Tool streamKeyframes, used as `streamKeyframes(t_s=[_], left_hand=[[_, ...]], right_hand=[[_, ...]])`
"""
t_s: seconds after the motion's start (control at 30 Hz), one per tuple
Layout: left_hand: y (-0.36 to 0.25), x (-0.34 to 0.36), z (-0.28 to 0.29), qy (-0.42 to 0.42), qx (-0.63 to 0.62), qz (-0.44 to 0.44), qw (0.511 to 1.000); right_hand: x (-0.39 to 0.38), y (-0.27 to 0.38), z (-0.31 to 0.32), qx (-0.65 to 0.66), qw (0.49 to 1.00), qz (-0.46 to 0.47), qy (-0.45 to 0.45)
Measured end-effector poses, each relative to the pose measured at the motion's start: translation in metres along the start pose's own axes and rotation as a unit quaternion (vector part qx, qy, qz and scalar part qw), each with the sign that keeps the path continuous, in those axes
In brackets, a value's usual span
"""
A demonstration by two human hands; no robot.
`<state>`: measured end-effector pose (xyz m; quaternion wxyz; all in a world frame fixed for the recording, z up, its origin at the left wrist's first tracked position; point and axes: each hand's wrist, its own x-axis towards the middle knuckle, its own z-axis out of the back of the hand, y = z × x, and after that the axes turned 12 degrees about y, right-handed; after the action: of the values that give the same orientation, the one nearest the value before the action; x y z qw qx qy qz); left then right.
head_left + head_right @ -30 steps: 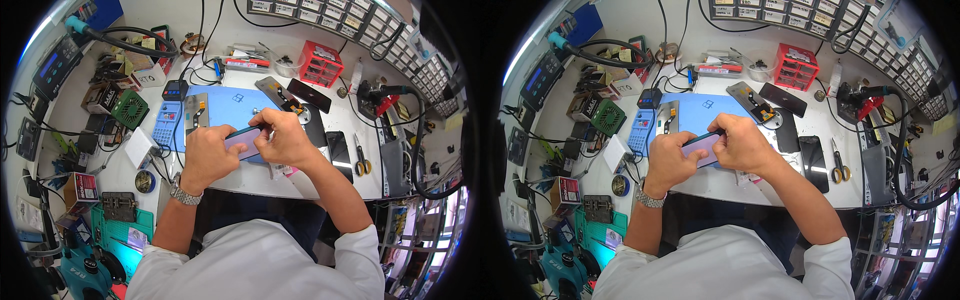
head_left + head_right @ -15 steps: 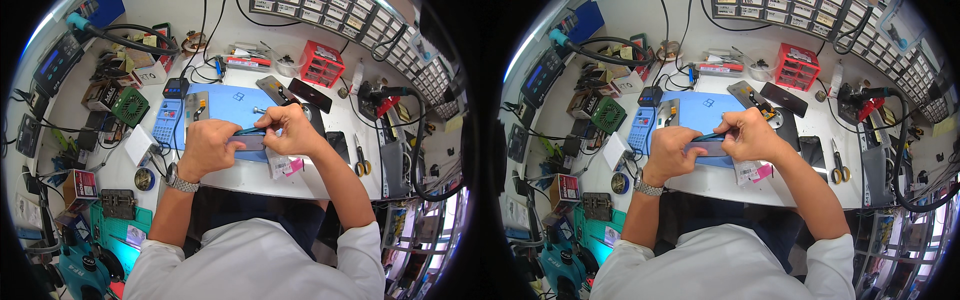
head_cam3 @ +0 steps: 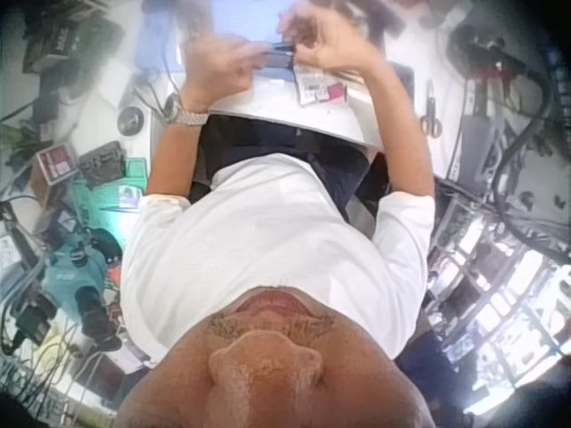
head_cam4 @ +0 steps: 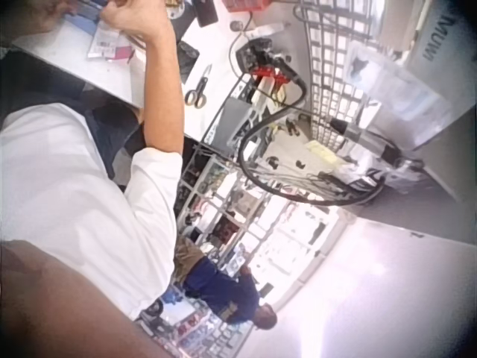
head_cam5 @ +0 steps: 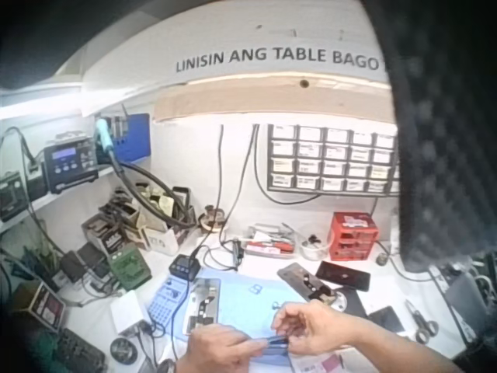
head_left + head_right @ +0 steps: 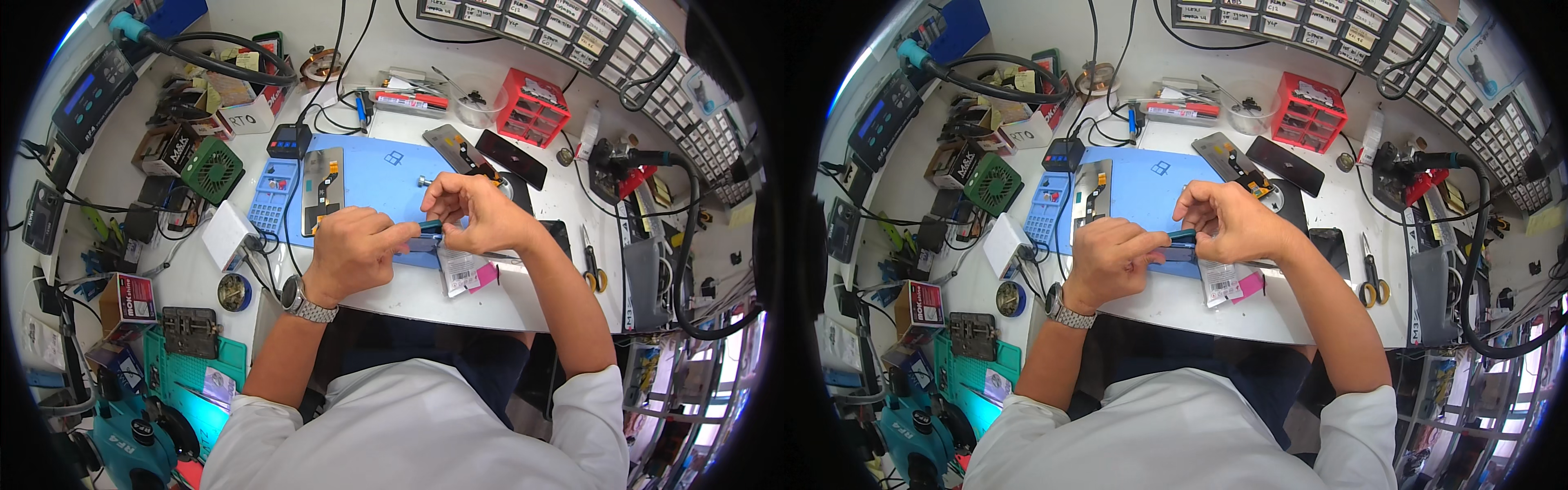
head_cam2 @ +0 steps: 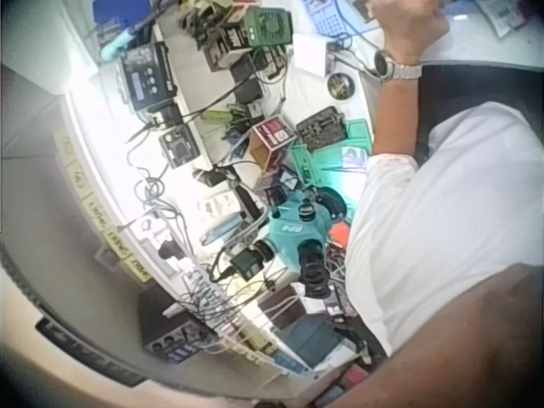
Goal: The person disassembles a smartphone, removes the battery, and applies adhesive to the frame. They then reassemble the device and test the screen functionality by interacting with the display.
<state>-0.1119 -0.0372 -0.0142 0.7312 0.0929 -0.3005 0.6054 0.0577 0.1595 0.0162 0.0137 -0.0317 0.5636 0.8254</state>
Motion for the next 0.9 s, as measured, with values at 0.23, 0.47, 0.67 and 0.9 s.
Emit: streamKeyframes(t_s=[0.23, 0.47, 0.67, 0.9], left_hand=[[0.0, 0.004, 0.0, 0.0, -0.007, 0.013, 1.0], [0.0, 0.005, -0.001, 0.004, -0.011, 0.011, 1.0], [0.001, 0.005, 0.001, 0.007, -0.028, 0.022, 0.999], [0.001, 0.004, -0.003, -0.001, -0.035, 0.035, 0.999]], right_hand=[[0.053, 0.006, 0.04, -0.159, 0.985, -0.073, -0.016], [0.124, -0.035, 0.019, -0.421, 0.877, -0.153, -0.175], [0.143, -0.026, 0.021, -0.327, 0.905, -0.241, -0.13], [0.049, 0.028, -0.004, -0.193, 0.927, 0.072, -0.313]])
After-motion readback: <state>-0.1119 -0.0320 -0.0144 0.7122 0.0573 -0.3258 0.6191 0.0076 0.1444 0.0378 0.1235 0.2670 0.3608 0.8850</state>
